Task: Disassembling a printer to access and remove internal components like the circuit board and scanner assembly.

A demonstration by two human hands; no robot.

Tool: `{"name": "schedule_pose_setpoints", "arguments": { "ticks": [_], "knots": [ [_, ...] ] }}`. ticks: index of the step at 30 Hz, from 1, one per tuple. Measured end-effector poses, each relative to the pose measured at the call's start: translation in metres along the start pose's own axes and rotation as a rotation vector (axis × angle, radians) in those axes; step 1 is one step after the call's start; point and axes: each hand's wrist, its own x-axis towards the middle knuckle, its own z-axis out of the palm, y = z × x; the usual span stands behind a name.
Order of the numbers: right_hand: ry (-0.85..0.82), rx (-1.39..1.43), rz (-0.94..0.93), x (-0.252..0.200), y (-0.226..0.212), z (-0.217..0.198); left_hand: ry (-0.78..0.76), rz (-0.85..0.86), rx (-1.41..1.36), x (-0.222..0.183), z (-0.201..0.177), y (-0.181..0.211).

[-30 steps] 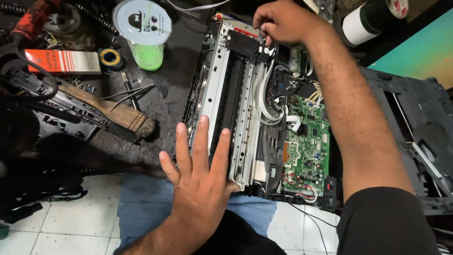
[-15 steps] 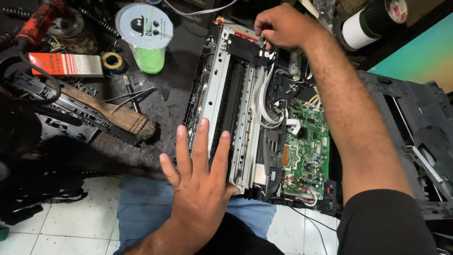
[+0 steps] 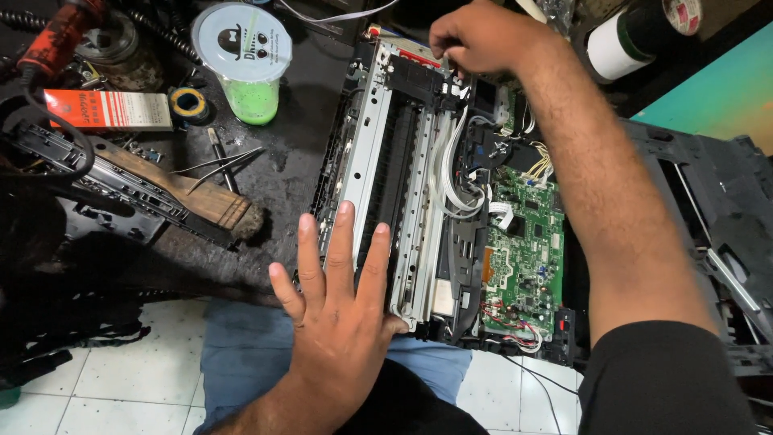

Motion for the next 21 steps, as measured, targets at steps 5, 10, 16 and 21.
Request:
{"name": "schedule_pose_setpoints", "arguments": {
  "ticks": [5,10,16,21],
  "knots": [
    [-0.038,-0.278,-0.032,0.012,-0.002,0.0,-0.011,-0.016,-0.013,0.0,-0.001,0.0],
    [0.035,-0.407,-0.091,0.01,0.0,0.002,-0.033,-0.007,-0.037,0.0,-0.001,0.0],
    [0.204,-0.474,-0.223,0.0,0.0,0.004,-0.003,0.04,-0.099,-0.002,0.0,0.0],
    [0.286,-0.571,-0.24,-0.013,0.005,0.005,0.06,0.094,-0.052,-0.007,0.0,-0.001]
  ]
}}
